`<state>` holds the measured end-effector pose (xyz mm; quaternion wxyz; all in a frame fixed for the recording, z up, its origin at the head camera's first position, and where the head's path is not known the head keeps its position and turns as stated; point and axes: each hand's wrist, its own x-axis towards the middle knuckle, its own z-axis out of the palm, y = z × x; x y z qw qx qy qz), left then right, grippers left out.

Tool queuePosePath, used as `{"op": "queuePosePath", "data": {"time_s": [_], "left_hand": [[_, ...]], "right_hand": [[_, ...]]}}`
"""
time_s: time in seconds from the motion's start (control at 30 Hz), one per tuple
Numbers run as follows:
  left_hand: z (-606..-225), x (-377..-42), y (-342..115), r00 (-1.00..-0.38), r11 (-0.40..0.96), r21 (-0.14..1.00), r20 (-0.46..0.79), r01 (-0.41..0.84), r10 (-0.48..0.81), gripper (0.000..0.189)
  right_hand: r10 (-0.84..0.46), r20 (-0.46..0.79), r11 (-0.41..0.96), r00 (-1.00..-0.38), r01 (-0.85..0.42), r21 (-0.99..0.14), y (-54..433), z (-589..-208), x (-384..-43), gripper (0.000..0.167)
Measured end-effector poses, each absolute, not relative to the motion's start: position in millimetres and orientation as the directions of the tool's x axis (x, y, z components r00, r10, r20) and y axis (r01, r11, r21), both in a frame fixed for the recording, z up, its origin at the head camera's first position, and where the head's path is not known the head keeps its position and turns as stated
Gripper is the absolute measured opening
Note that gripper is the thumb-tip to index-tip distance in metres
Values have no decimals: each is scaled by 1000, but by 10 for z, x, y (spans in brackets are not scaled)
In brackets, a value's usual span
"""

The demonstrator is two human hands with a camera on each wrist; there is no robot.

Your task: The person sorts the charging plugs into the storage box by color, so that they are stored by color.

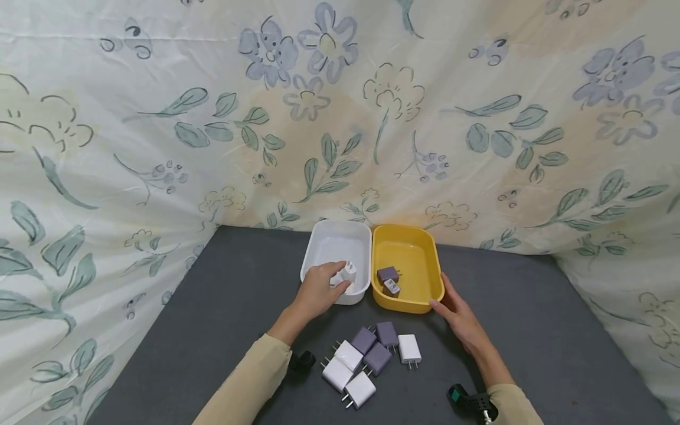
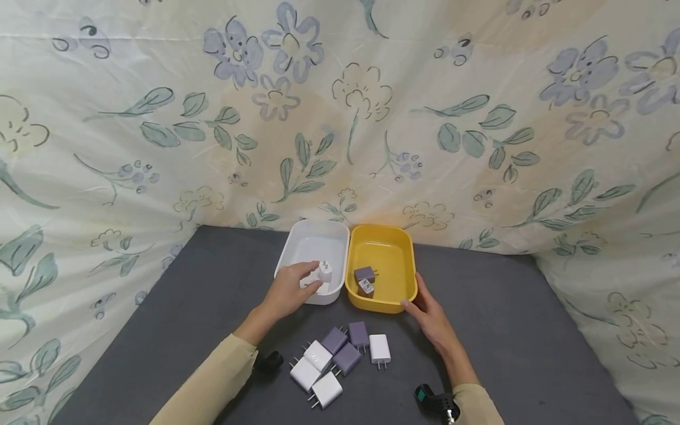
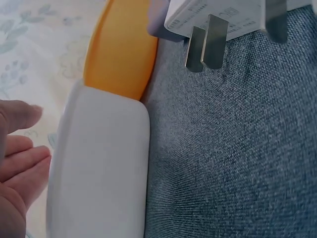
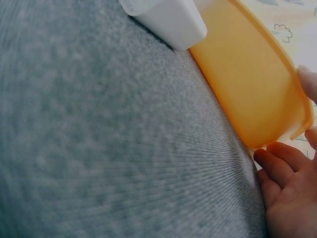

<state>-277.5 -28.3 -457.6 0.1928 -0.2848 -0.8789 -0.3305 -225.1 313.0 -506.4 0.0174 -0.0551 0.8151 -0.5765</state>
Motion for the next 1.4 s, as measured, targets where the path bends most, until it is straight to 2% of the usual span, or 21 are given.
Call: {"op": "queuePosePath", "data": {"time_s": [0.2, 0.73, 0.93, 1.07, 1.4], "left_hand": [[-4538, -2706, -283, -724, 567, 475, 579, 673, 375, 38], [-4554, -2477, -245, -651, 453, 469, 573, 758, 497, 37], [-4546, -2400, -223, -634, 385, 524, 465, 760, 618, 37], [-4535, -2359, -213, -619, 419, 486, 390, 767, 682, 39], [-4659, -2320, -148, -598, 456, 431, 290, 779, 747, 42]], "right_hand": [[-100, 25, 347, -995, -59, -936, 3147, -5079, -2269, 82], [-99, 12, 363, -995, -47, -931, 3157, -5104, -2275, 83], [-96, 14, 364, -995, -48, -930, 3153, -5103, -2271, 83], [-91, 8, 369, -996, -42, -928, 3156, -5109, -2274, 82], [-90, 5, 382, -996, -39, -923, 3163, -5113, -2284, 81]]}}
